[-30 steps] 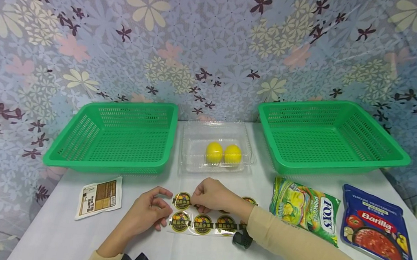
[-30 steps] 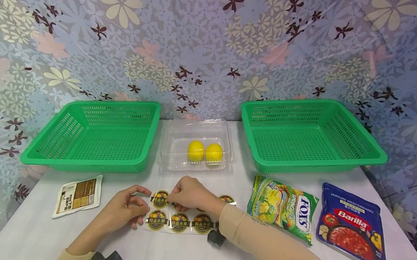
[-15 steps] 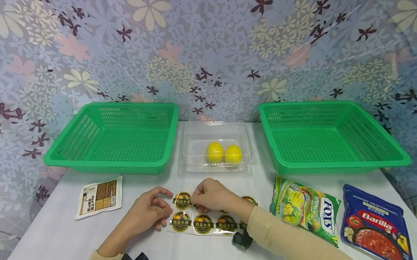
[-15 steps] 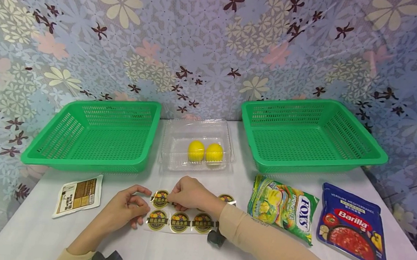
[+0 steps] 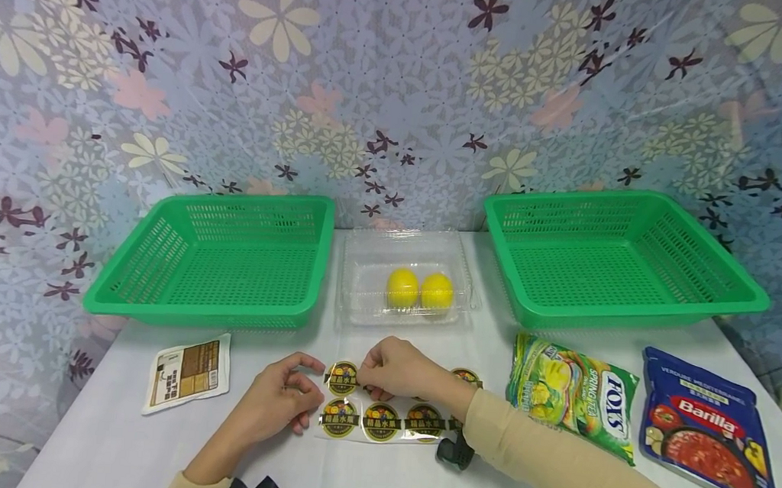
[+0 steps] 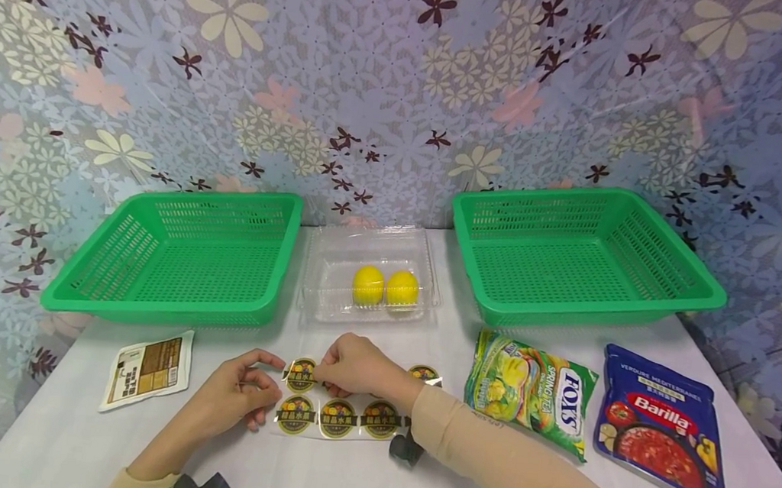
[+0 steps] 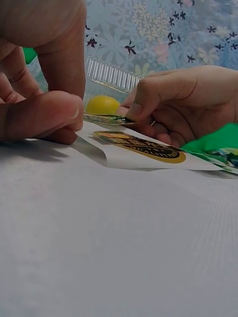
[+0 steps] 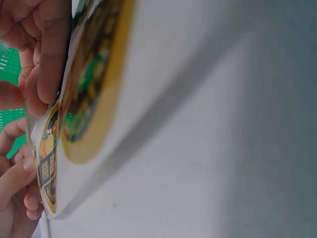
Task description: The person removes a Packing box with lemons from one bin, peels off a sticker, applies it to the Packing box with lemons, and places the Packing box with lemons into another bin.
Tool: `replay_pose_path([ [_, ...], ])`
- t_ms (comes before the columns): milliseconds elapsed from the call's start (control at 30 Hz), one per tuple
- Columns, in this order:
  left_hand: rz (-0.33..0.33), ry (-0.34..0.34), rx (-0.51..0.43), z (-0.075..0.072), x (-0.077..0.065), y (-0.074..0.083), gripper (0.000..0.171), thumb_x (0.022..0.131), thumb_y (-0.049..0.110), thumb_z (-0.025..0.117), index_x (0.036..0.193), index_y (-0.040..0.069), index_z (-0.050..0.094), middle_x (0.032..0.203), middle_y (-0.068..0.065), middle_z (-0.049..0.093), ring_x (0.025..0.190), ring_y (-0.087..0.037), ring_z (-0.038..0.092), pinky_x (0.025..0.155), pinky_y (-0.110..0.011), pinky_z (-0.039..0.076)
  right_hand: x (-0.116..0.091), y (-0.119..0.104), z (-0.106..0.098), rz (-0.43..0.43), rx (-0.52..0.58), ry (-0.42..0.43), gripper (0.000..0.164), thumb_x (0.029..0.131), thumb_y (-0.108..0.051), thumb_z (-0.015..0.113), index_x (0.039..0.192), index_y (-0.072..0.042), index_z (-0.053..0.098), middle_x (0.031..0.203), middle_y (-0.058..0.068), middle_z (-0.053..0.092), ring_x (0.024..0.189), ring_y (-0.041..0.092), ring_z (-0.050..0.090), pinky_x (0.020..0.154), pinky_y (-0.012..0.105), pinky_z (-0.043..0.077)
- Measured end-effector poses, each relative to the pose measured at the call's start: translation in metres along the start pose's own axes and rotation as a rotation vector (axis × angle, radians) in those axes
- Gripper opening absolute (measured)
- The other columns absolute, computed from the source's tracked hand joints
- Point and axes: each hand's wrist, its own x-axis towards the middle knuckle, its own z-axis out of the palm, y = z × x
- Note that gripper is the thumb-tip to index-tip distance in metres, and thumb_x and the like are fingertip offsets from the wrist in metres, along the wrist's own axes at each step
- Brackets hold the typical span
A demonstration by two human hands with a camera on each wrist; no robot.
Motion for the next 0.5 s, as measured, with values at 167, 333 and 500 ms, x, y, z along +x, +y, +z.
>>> replay_pose_path([
  [167,-0.01,0.005,-0.002,0.0003,0.0005,-0.0001,0.041,0.094,-0.004,0.07,0.133,-0.003,0.059,0.082,-0.007,0.072,0.055,-0.014,0.062,0.05,-0.026,0.059,-0.0024,0.0016,0.0006,-0.083,-0.117,0.025,0.014,0.092,-0.007,0.065,0.078,-0.01,0.068,0.064,-0.001,0.068,0.057,0.008,0.056,0.055,0.019,0.046],
  [333,-0.02,0.013,-0.002,0.0003,0.0012,-0.0003,0.041,0.093,-0.004,0.071,0.132,-0.003,0.059,0.082,-0.007,0.073,0.055,-0.013,0.061,0.049,-0.026,0.058,-0.0029,0.003,0.002,-0.177,-0.199,0.051,0.012,0.091,-0.005,0.065,0.082,-0.012,0.067,0.065,-0.004,0.065,0.057,0.005,0.052,0.058,0.018,0.045],
  [500,-0.018,0.022,0.001,0.0001,0.0012,-0.0006,0.041,0.093,-0.003,0.073,0.131,-0.003,0.06,0.081,-0.007,0.073,0.054,-0.013,0.062,0.049,-0.027,0.059,-0.003,0.0027,0.0033,-0.292,-0.289,0.076,0.012,0.09,-0.003,0.067,0.082,-0.012,0.066,0.067,-0.01,0.057,0.061,0.001,0.048,0.059,0.016,0.044],
])
